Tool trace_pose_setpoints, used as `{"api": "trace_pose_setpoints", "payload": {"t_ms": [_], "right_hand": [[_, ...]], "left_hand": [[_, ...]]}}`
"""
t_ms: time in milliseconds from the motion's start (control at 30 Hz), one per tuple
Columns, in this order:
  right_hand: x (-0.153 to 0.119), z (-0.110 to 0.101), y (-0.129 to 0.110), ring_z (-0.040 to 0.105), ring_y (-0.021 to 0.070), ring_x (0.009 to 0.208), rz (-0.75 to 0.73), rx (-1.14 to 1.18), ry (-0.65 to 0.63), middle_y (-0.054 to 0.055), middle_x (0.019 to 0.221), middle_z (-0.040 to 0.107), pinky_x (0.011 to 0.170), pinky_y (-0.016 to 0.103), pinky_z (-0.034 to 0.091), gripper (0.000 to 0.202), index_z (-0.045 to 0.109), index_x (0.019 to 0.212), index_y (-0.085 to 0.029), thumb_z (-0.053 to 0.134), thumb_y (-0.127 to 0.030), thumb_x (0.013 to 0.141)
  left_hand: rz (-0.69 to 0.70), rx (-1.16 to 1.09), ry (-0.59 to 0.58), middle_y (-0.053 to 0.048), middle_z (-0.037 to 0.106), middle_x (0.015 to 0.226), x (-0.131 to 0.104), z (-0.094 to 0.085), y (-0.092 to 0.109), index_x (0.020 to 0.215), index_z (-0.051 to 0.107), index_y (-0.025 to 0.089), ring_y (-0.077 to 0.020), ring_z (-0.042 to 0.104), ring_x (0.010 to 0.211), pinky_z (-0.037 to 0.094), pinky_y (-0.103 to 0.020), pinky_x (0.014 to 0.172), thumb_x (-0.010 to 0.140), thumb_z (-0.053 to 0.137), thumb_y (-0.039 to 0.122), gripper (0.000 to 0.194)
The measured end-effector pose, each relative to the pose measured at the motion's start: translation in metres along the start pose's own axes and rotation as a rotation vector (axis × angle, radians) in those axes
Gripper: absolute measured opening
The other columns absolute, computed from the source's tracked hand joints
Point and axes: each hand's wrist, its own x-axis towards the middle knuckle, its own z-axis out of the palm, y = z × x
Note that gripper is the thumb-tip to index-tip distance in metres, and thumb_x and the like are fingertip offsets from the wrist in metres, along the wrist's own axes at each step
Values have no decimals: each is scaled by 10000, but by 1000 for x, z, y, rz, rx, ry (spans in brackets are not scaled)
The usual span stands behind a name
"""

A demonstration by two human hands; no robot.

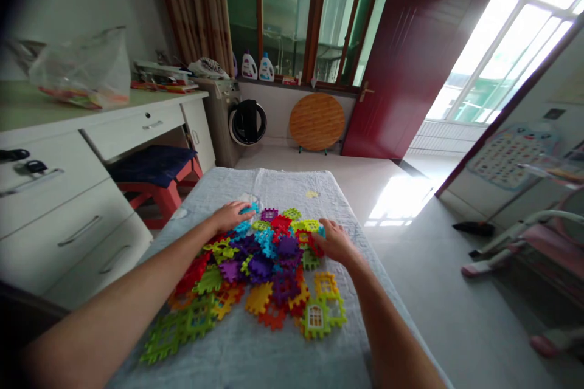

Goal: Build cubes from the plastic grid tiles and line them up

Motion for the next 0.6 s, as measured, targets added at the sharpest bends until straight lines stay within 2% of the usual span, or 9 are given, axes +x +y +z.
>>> {"api": "trace_pose_setpoints", "payload": {"t_ms": [100, 200, 300, 367, 433, 500, 600], "right_hand": [[-7, 12, 2, 544, 281, 1115, -40, 99, 10, 142, 1183, 609, 955, 452, 401, 418, 565, 1180, -170, 556, -360, 807], [-8, 16, -6, 620, 219, 946, -83, 310, 25, 77, 1040, 672, 848, 383, 472, 341, 599, 1104, -202, 563, -305, 781], [-6, 16, -8, 647, 185, 795, -65, 580, 35, 50, 894, 689, 727, 337, 508, 295, 605, 1038, -193, 531, -289, 769], [-4, 16, -4, 650, 183, 788, -62, 696, 87, 50, 853, 686, 735, 341, 509, 278, 603, 1006, -183, 497, -294, 774], [-2, 17, 2, 646, 192, 830, -47, 678, 162, 59, 863, 687, 782, 359, 498, 262, 612, 971, -180, 482, -304, 781], [3, 17, 6, 635, 206, 881, -18, 541, 191, 69, 909, 687, 823, 378, 484, 247, 630, 943, -186, 485, -317, 792], [19, 15, 7, 602, 233, 1003, -9, 302, 147, 84, 1044, 666, 899, 398, 448, 267, 636, 1002, -197, 522, -326, 797]], "left_hand": [[120, -56, -81, -74, 620, 1167, -6, 4, 16, 1081, 631, 190, -223, 540, 1115, 375, -307, 982, 837, 375, 548, 503], [228, -136, -140, -45, 642, 1089, -26, 0, 32, 1012, 649, 190, -192, 581, 1025, 419, -266, 929, 834, 415, 513, 437], [316, -256, -105, -56, 626, 1100, -52, -11, 46, 996, 644, 180, -197, 569, 1038, 410, -286, 954, 834, 461, 469, 379], [324, -292, -70, -50, 618, 1131, -73, -20, 51, 1044, 628, 201, -200, 558, 1074, 406, -298, 970, 856, 449, 462, 368], [307, -272, -6, -51, 589, 1208, -96, -27, 49, 1101, 608, 218, -210, 530, 1137, 386, -318, 1006, 870, 437, 476, 386], [263, -199, 54, -59, 518, 1323, -122, -28, 36, 1186, 572, 247, -246, 448, 1245, 343, -374, 1056, 845, 479, 513, 443], [177, -58, 73, -78, 337, 1477, -162, -18, 4, 1353, 427, 299, -324, 324, 1336, 312, -475, 1070, 717, 607, 602, 728]]}}
